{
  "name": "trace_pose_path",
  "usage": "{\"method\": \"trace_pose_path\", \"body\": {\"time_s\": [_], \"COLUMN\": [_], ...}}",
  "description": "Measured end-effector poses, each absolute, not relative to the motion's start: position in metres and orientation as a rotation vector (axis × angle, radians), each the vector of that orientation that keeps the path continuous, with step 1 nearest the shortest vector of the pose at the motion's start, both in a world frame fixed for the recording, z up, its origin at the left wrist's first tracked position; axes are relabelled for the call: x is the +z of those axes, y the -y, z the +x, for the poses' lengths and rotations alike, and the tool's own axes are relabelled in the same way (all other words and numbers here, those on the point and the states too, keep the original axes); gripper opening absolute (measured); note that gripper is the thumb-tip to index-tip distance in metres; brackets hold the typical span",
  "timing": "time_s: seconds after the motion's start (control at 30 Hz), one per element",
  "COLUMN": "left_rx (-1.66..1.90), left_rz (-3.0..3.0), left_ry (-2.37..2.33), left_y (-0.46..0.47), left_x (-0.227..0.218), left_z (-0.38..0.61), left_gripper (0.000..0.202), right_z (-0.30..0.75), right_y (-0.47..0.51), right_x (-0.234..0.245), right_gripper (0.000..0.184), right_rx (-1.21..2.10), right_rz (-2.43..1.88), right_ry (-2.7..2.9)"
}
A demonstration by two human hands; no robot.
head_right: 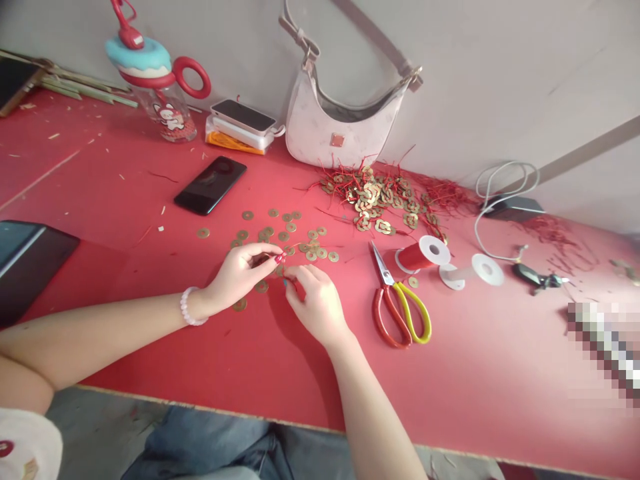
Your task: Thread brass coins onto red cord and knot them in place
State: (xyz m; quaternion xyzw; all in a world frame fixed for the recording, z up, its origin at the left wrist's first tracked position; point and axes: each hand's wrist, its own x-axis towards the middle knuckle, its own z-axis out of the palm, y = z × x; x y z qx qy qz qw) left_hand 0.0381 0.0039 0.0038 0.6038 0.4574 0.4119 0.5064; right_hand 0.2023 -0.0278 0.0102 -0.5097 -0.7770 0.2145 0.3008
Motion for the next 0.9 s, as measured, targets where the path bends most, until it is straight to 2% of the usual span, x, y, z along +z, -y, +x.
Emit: {"method": "trace_pose_path", "body": {"time_s": [0.47, 0.77, 0.9], "left_rx": [1.009, 0.930, 0.891], "left_rz": [1.557, 1.756, 1.770], "left_ry": [-1.126, -0.992, -0.945], "left_y": [-0.005, -0.004, -0.002], "left_x": [0.004, 0.007, 0.008], "left_z": [0.038, 0.040, 0.040], "left_gripper": [0.016, 0.015, 0.015], "right_z": [0.205, 0.215, 0.215], "right_y": [0.032, 0.027, 0.026], "right_x": [0.017, 0.022, 0.019], "right_gripper": [0.021, 0.025, 0.024], "right_rx": [0.432, 0.268, 0.442], "right_rz": [-1.195, -1.198, -1.332], "right_ry": [2.218, 2.026, 1.938]}}
